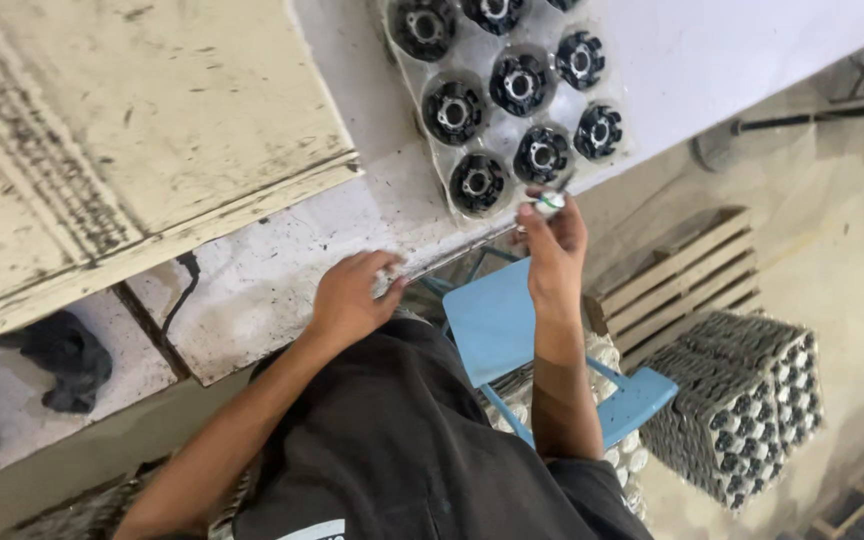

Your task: The person picks small black plastic components one at a time from molded trays and squeezes adhesive from a tube onto each part, then places the treated part back into the tray. They occasionally wipe the tube tip with a cloth and continue with the next component.

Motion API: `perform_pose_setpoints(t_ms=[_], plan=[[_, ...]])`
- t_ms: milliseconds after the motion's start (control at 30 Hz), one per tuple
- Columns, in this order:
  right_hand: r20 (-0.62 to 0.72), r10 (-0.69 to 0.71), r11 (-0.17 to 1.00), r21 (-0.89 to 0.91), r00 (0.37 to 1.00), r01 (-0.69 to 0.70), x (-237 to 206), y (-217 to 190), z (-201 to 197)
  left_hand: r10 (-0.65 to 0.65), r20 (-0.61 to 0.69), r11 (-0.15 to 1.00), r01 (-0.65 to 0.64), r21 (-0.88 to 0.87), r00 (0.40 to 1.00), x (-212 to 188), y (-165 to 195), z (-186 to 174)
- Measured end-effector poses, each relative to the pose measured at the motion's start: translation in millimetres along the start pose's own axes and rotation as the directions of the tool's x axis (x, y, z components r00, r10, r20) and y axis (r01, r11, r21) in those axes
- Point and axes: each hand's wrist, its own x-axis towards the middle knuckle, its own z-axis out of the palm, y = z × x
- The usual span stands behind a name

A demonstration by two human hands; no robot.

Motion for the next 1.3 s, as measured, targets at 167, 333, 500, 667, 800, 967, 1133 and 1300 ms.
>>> perform_pose_setpoints(t_ms=[167,333,500,667,800,967,1133,1300], plan=[[0.083,0.029,0.961,0.273,0.996,-0.051,-13.8,-6.5,-13.1,0.376,0.102,0.829,-0.383,0.408,0.921,90.6,13.8,56.2],[0.088,0.005,0.976,0.216,0.996,-0.024,-33.4,-14.5,-20.3,0.215,0.288,0.648,-0.357,0.673,0.933,138.1,39.3,97.9],[0.013,-0.103,0.991,0.083,0.995,0.101,-45.0,-23.7,-13.8,0.2,0.137,0.914,-0.235,0.332,0.97,113.2,56.5,77.3],[0.117,-0.273,0.937,-0.195,0.955,0.292,-64.7,-33.8,2.6,0.102,0.025,0.986,-0.098,-0.137,0.994,9.2,70.4,9.4],[0.149,-0.298,0.95,-0.047,0.943,0.307,-92.7,-35.3,34.1,0.159,-0.116,0.973,-0.176,-0.149,0.98,-70.3,83.7,-61.5],[0.366,-0.178,0.946,0.321,0.913,0.055,-134.4,-45.3,75.7,0.327,-0.566,0.857,-0.49,-0.16,0.757,-125.0,97.6,-115.7],[0.555,-0.176,0.912,0.402,0.813,-0.077,-164.3,-35.2,135.6,0.032,-0.691,0.282,-0.669,-0.687,0.722,-145.2,76.5,-144.3],[0.587,-0.295,0.924,0.377,0.754,0.067,-201.3,-30.8,196.2,-0.053,-0.625,-0.279,-0.612,-0.74,0.779,-175.1,41.7,-190.0]])
